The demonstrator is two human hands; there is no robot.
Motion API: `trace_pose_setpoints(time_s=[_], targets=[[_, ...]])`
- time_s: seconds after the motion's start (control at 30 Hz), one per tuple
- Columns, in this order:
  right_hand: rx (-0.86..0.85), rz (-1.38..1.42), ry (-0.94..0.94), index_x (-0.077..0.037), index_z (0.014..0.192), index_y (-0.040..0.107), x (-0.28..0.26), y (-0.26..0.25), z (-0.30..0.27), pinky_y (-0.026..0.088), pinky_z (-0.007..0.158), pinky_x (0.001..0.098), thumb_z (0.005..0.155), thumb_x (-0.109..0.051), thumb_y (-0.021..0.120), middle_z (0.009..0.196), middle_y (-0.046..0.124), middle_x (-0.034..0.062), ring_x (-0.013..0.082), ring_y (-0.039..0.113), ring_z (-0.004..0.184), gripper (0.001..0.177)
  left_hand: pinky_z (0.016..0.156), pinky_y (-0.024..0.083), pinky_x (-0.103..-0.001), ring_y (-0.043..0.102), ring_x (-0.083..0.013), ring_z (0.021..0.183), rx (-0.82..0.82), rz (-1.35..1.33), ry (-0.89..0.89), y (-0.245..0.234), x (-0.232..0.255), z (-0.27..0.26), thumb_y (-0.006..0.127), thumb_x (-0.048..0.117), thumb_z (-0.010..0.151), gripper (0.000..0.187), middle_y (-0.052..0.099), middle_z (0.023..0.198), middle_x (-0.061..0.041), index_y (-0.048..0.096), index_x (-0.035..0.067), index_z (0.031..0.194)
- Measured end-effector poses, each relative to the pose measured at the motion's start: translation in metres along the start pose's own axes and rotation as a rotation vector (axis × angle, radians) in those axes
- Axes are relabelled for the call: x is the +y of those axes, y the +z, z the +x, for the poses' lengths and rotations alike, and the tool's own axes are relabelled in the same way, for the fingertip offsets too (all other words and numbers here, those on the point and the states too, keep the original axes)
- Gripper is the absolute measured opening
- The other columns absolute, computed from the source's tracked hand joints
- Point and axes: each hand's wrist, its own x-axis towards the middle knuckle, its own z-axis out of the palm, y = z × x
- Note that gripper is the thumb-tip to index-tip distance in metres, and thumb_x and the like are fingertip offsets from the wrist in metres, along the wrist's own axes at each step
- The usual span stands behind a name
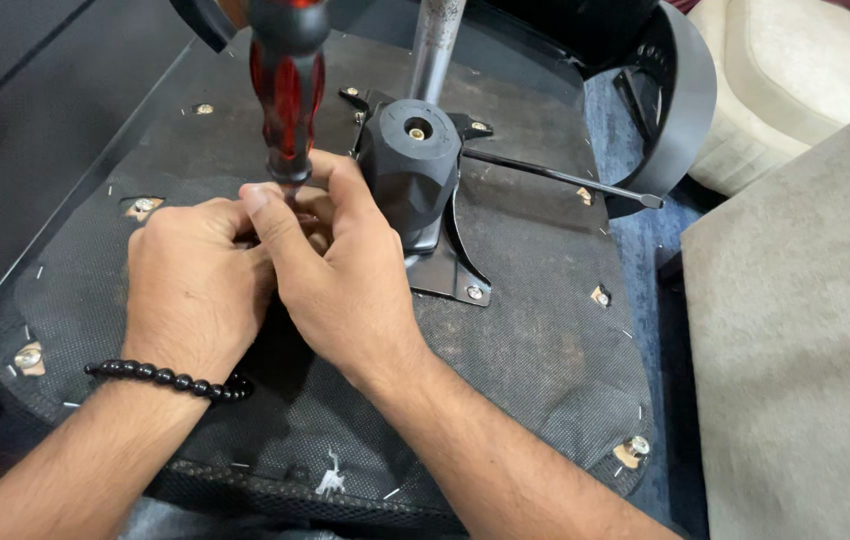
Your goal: The person uses a screwdriver to tighten screws on the underside of an office chair base. They repeatedly adjust the screwdriver and apply torque to secure the metal bracket to the chair frame.
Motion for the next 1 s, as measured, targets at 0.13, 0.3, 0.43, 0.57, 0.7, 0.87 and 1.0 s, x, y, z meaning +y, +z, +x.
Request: trace_pose_setpoints(time_s=[0.13, 0.3, 0.43, 0.57, 0.7, 0.87, 1.0], targets=[[-0.023, 0.027, -0.078, 0.002, 0.131, 0.057, 0.005, 0.001, 0.002, 0.056, 0.094, 0.0252, 0.104, -0.016, 0.053, 0.118, 0.07, 0.0062, 0.0091, 0.068, 0.109, 0.032, 0.058, 0.055, -0.035, 0.074, -0.021, 0.062, -0.015, -0.061, 0.005, -0.001, -0.004, 0.007, 0.076, 0.026, 0.088, 0.019, 0.077, 0.073, -0.011, 0.081, 0.011, 0.099], [0.059, 0.01, 0.1, 0.003, 0.126, 0.067, 0.004, 0.005, 0.0, 0.054, 0.066, 0.0237, 0.106, -0.015, 0.056, 0.097, 0.07, 0.0081, 0.0078, 0.061, 0.077, 0.029, 0.062, 0.055, -0.036, 0.074, -0.025, 0.07, 0.047, -0.047, 0.235, 0.0, -0.015, 0.011, 0.078, 0.027, 0.088, 0.022, 0.076, 0.085, -0.012, 0.079, 0.007, 0.099], [0.127, -0.022, 0.112, 0.001, 0.12, 0.069, 0.0, 0.012, -0.001, 0.056, 0.063, 0.0212, 0.101, -0.018, 0.063, 0.091, 0.073, 0.0029, 0.0044, 0.064, 0.074, 0.028, 0.062, 0.055, -0.037, 0.074, -0.0277, 0.071, -0.001, -0.058, 0.181, -0.002, -0.022, 0.01, 0.076, 0.028, 0.088, 0.022, 0.076, 0.091, -0.012, 0.079, 0.008, 0.097], [0.18, -0.176, 0.05, 0.0, 0.113, 0.071, -0.001, 0.013, -0.001, 0.056, 0.061, 0.0207, 0.098, -0.02, 0.069, 0.084, 0.074, 0.0017, 0.0037, 0.065, 0.07, 0.025, 0.062, 0.055, -0.039, 0.073, -0.03, 0.07, -0.003, -0.022, 0.213, -0.002, -0.023, 0.011, 0.075, 0.025, 0.089, 0.022, 0.076, 0.093, -0.013, 0.079, 0.006, 0.097], [0.211, -0.191, 0.071, 0.002, 0.104, 0.07, 0.001, 0.014, 0.0, 0.056, 0.057, 0.0208, 0.097, -0.019, 0.072, 0.08, 0.073, 0.003, 0.0039, 0.065, 0.067, 0.022, 0.062, 0.055, -0.039, 0.072, -0.0291, 0.069, -0.05, 0.018, 0.171, -0.004, -0.022, 0.015, 0.075, 0.027, 0.09, 0.021, 0.076, 0.091, -0.012, 0.08, 0.008, 0.098], [0.203, -0.206, 0.07, 0.0, 0.107, 0.07, 0.003, 0.016, 0.001, 0.055, 0.053, 0.0194, 0.097, -0.022, 0.071, 0.077, 0.072, 0.0025, 0.0034, 0.065, 0.064, 0.024, 0.058, 0.058, -0.037, 0.074, -0.024, 0.065, -0.12, 0.043, 0.095, -0.007, -0.02, 0.018, 0.073, 0.03, 0.092, 0.023, 0.077, 0.088, -0.01, 0.08, 0.008, 0.092], [0.197, -0.284, 0.05, -0.002, 0.11, 0.071, 0.003, 0.016, 0.002, 0.058, 0.053, 0.0175, 0.097, -0.024, 0.07, 0.079, 0.073, 0.0021, 0.0019, 0.067, 0.065, 0.026, 0.059, 0.057, -0.037, 0.073, -0.0233, 0.065, -0.102, 0.047, 0.147, -0.008, -0.018, 0.021, 0.073, 0.03, 0.092, 0.023, 0.078, 0.087, -0.01, 0.081, 0.009, 0.093]])
